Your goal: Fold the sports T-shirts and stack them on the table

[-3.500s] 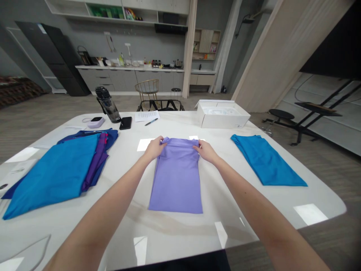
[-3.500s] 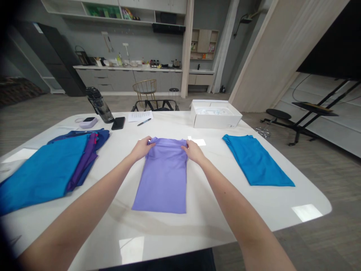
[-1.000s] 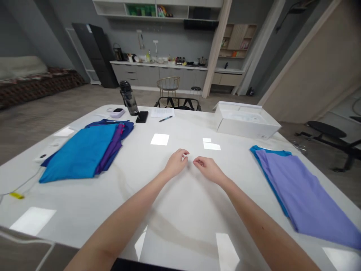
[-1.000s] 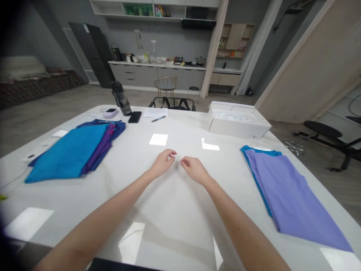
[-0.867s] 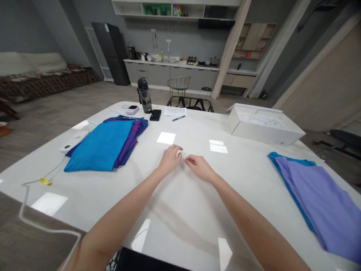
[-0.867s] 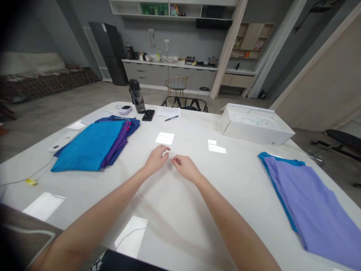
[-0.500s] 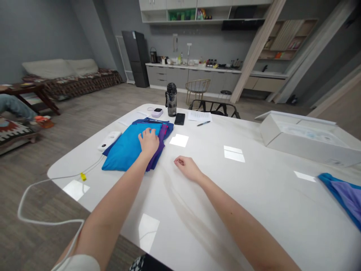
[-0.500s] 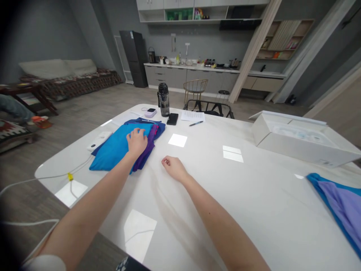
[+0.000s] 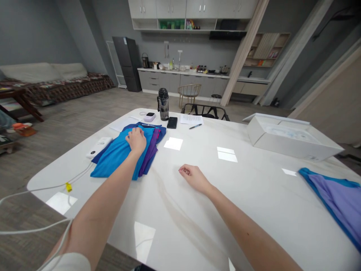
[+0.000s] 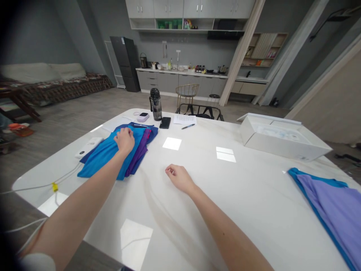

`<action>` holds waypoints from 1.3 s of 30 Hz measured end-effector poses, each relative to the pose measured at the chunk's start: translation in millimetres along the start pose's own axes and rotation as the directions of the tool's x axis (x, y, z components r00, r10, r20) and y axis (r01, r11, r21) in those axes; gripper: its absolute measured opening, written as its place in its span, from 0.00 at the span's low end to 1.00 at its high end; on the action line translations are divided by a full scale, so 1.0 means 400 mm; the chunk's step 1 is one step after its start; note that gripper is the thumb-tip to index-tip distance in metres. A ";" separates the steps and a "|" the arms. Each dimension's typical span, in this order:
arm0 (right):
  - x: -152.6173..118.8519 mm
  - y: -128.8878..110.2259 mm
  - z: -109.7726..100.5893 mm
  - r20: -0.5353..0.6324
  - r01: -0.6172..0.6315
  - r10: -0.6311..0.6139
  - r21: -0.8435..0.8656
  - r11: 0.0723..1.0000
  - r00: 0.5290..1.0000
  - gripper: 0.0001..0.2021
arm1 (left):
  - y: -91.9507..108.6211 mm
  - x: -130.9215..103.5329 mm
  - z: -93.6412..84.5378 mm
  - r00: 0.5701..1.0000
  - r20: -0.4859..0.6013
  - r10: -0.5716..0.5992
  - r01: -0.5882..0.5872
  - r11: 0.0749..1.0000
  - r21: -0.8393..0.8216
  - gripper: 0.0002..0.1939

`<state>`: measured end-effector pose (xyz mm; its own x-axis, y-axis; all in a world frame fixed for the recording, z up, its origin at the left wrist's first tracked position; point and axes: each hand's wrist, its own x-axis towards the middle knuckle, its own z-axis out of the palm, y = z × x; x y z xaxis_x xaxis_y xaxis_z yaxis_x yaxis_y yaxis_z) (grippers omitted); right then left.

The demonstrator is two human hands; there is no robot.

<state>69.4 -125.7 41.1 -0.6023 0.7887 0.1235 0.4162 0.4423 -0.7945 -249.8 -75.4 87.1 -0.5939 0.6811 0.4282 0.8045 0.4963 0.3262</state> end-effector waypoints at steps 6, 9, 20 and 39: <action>-0.081 0.022 -0.090 -0.121 -0.043 0.045 0.012 0.999 0.992 0.12 | 0.198 -0.186 -0.073 0.940 0.069 0.334 -0.304 0.913 -0.273 0.12; -0.127 0.051 -0.172 -0.294 -0.101 0.100 0.011 0.995 0.951 0.14 | 0.293 -0.338 -0.092 0.800 0.160 0.578 -0.452 0.756 -0.473 0.11; -0.368 0.208 -0.360 -0.326 -0.249 0.263 0.085 0.965 0.908 0.15 | 0.518 -0.838 -0.175 0.037 0.264 0.964 -0.137 0.267 -0.954 0.10; -0.509 0.028 -0.207 0.097 -0.179 0.223 -0.336 0.925 0.970 0.15 | 0.597 -0.517 0.179 0.721 0.506 0.473 -0.382 0.881 -0.279 0.36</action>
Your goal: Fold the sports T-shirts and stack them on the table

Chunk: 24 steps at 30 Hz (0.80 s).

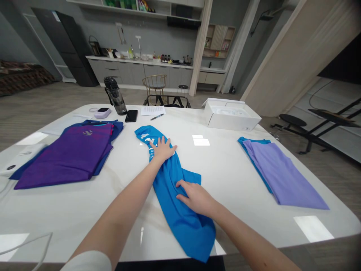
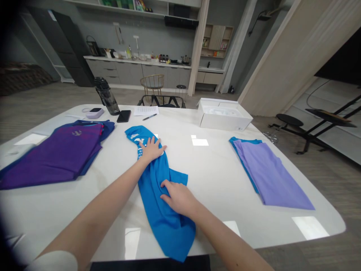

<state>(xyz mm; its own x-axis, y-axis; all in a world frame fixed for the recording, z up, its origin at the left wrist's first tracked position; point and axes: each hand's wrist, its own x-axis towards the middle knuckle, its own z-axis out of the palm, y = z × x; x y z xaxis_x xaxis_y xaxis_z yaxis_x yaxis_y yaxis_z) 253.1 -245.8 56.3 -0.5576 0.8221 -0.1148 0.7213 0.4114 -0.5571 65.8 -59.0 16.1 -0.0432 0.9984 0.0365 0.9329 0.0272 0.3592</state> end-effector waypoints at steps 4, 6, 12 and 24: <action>0.004 0.004 -0.007 0.011 -0.091 0.091 0.006 0.996 0.996 0.14 | 0.117 0.055 0.046 0.968 0.055 0.245 -0.244 0.969 -0.020 0.31; 0.013 0.010 -0.012 -0.019 -0.126 0.126 0.005 0.992 0.992 0.13 | 0.166 0.072 0.060 0.938 0.071 0.338 -0.338 0.941 -0.021 0.27; 0.047 0.046 -0.039 -0.126 -0.252 0.262 0.095 0.963 0.957 0.12 | 0.224 0.082 0.057 0.949 -0.229 0.214 -0.254 0.954 -0.160 0.13; 0.173 0.142 -0.120 -0.034 -0.309 0.336 0.313 0.898 0.941 0.12 | -0.209 0.073 -0.072 0.847 0.099 -0.522 0.148 0.053 -0.988 0.08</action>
<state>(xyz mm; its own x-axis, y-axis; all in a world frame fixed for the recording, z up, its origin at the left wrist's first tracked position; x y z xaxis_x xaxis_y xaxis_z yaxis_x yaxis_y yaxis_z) 275.1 -146.5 56.4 -0.2686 0.9256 -0.2666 0.6916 -0.0073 -0.7222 -23.9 -33.5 13.9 -0.4879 0.8368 -0.2486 -0.3104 0.0998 0.9453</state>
